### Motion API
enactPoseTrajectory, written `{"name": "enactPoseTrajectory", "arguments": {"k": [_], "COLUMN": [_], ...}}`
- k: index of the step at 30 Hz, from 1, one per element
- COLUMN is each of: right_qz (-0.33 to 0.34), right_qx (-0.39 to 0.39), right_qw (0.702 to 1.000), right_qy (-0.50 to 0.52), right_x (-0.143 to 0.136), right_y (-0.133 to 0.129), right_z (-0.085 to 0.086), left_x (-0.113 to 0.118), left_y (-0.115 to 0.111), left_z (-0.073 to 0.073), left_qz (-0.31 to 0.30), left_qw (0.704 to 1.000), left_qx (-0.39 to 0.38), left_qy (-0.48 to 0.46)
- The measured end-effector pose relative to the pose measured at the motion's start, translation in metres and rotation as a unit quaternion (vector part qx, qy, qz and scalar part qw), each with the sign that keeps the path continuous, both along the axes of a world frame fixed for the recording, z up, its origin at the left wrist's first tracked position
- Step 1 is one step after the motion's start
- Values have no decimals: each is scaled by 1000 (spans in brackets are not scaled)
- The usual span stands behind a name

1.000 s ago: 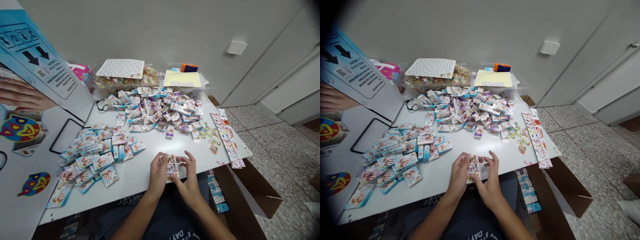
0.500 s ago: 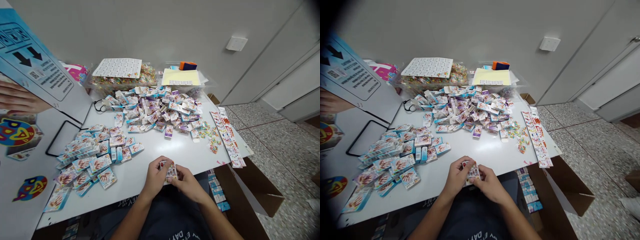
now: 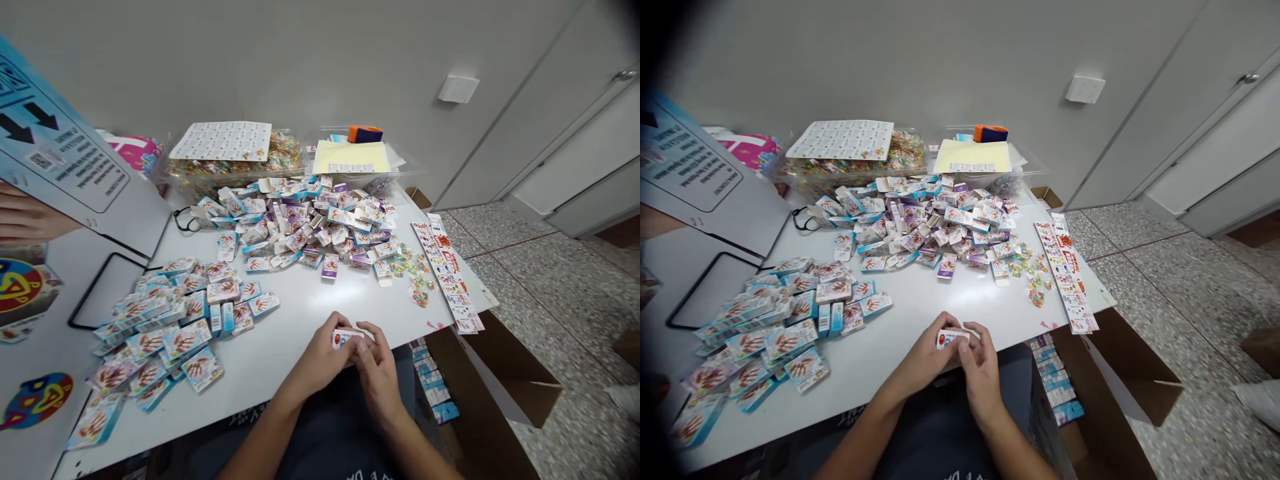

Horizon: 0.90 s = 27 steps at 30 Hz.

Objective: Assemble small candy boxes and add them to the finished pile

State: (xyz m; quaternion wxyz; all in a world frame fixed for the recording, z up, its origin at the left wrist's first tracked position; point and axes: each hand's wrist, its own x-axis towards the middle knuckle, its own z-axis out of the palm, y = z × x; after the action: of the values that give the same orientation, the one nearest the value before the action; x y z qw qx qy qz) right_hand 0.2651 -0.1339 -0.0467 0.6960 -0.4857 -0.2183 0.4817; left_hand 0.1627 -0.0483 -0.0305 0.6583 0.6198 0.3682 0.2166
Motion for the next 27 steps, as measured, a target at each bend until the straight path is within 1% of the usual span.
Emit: {"name": "enactPoseTrajectory", "arguments": {"k": [1, 2, 4, 6, 7, 8, 9, 10, 12, 13, 14, 16, 18, 19, 20, 21, 22, 23, 24, 25, 26, 27], "right_qz": [-1, 12, 59, 100, 109, 109, 97, 77, 25, 5, -4, 0, -1, -10, -23, -36, -51, -69, -95, -129, -168, -204], "right_qx": [1, -1, -7, -13, -16, -17, -18, -17, -14, -12, -9, -2, 6, 8, 10, 14, 19, 26, 33, 38, 38, 29], "right_qw": [1000, 1000, 997, 992, 989, 987, 983, 976, 950, 933, 916, 895, 889, 890, 893, 898, 901, 902, 899, 888, 870, 845], "right_qy": [-4, -13, -42, -76, -95, -121, -156, -202, -311, -361, -401, -446, -459, -456, -449, -439, -430, -425, -427, -439, -462, -494], "right_x": [3, 8, 18, 27, 30, 33, 35, 36, 38, 39, 40, 43, 48, 50, 54, 58, 64, 71, 81, 92, 106, 121], "right_y": [0, 1, 1, 0, -1, -2, -4, -6, -9, -10, -11, -12, -12, -13, -13, -13, -13, -12, -11, -10, -8, -5], "right_z": [0, 1, 1, 0, -1, -3, -5, -7, -12, -14, -15, -17, -17, -16, -16, -16, -16, -16, -16, -16, -16, -16], "left_x": [2, 3, 3, 2, 1, 1, 2, 3, 8, 11, 14, 19, 24, 27, 30, 33, 37, 42, 47, 54, 61, 69], "left_y": [-2, -3, -5, -4, -4, -4, -4, -5, -8, -9, -11, -12, -11, -10, -8, -5, 0, 6, 13, 22, 32, 43], "left_z": [-1, -1, -2, -2, -2, -2, -1, -1, -1, -2, -3, -5, -6, -5, -3, 0, 4, 9, 14, 19, 24, 28], "left_qz": [-20, -29, -49, -93, -106, -105, -89, -60, 4, 22, 27, 3, -40, -55, -65, -70, -67, -57, -48, -29, -16, -12], "left_qw": [1000, 999, 996, 988, 987, 988, 993, 997, 998, 997, 997, 1000, 998, 996, 996, 997, 997, 993, 981, 960, 939, 922], "left_qx": [-18, -33, -73, -114, -118, -105, -78, -39, 38, 56, 56, 10, -50, -65, -60, -33, 18, 87, 163, 239, 294, 329], "left_qy": [-5, -12, -30, -41, -39, -28, -11, 10, 48, 57, 55, 25, -11, -21, -21, -10, 15, 51, 93, 140, 177, 204]}}
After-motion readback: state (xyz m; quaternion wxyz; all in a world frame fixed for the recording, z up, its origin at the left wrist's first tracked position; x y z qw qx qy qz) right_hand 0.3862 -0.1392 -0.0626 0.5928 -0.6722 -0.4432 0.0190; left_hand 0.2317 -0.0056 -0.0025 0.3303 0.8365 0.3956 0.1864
